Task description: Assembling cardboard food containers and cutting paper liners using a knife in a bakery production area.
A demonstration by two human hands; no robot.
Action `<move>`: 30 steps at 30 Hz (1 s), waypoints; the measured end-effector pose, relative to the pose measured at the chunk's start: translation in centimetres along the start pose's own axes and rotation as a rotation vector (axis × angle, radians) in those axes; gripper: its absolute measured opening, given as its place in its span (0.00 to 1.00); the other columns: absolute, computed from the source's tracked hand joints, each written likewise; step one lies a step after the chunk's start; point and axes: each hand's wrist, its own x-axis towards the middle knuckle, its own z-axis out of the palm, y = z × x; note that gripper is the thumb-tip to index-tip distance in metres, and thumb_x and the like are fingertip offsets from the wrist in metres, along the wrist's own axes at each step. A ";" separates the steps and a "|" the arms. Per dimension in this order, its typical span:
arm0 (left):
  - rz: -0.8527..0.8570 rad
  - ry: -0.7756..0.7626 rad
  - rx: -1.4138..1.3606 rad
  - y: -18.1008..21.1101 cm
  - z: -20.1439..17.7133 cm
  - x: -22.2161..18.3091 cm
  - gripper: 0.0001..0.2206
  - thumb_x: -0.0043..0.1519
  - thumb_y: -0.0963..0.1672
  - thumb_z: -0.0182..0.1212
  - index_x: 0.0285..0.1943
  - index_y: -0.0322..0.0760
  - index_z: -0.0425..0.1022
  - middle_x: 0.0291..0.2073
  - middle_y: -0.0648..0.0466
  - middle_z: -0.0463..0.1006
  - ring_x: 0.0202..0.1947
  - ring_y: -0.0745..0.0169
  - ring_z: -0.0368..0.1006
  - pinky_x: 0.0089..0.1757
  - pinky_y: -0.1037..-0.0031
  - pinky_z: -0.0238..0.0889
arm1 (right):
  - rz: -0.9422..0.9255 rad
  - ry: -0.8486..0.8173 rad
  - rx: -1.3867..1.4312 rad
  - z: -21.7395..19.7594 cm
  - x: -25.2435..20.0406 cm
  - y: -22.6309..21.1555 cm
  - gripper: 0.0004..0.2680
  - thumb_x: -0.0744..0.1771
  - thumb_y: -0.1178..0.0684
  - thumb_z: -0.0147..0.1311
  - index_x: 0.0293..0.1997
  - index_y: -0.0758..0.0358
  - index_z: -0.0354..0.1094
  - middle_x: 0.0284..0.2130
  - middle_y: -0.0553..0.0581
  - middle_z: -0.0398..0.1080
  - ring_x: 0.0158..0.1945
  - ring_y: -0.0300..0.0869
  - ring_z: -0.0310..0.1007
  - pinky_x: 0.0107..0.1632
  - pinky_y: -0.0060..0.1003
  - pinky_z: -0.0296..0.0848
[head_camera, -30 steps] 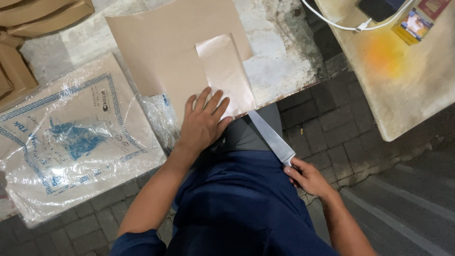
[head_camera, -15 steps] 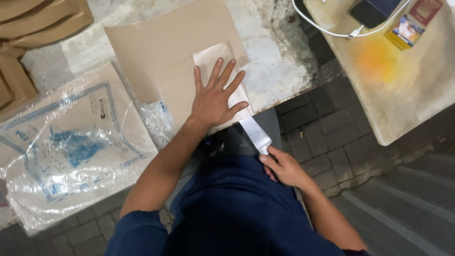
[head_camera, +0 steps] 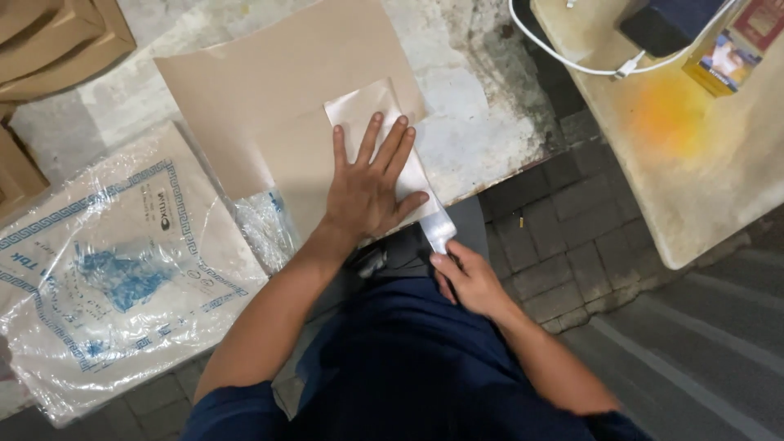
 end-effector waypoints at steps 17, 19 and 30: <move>0.165 0.116 -0.055 0.3 1.5 -1.4 0.43 0.59 0.67 0.33 0.78 0.44 0.45 0.76 0.54 0.47 0.75 0.48 0.39 0.63 0.31 0.25 | -0.078 0.055 0.016 -0.1 -2.6 1.2 0.12 0.70 0.49 0.46 0.27 0.62 0.59 0.07 0.57 0.65 0.11 0.46 0.67 0.23 0.38 0.67; 0.134 0.131 -0.064 0.1 1.3 -1.1 0.41 0.62 0.66 0.27 0.78 0.44 0.45 0.75 0.54 0.52 0.75 0.51 0.42 0.64 0.37 0.21 | -0.016 0.072 0.039 0.2 -3.4 2.0 0.10 0.70 0.52 0.46 0.28 0.61 0.61 0.09 0.58 0.66 0.11 0.44 0.66 0.21 0.34 0.67; 0.046 0.036 -0.099 -1.3 0.4 0.9 0.37 0.65 0.63 0.30 0.78 0.43 0.44 0.76 0.51 0.46 0.75 0.55 0.38 0.66 0.44 0.24 | -0.104 0.111 0.039 2.5 0.9 0.3 0.09 0.70 0.52 0.44 0.32 0.62 0.61 0.10 0.58 0.65 0.12 0.46 0.66 0.21 0.35 0.66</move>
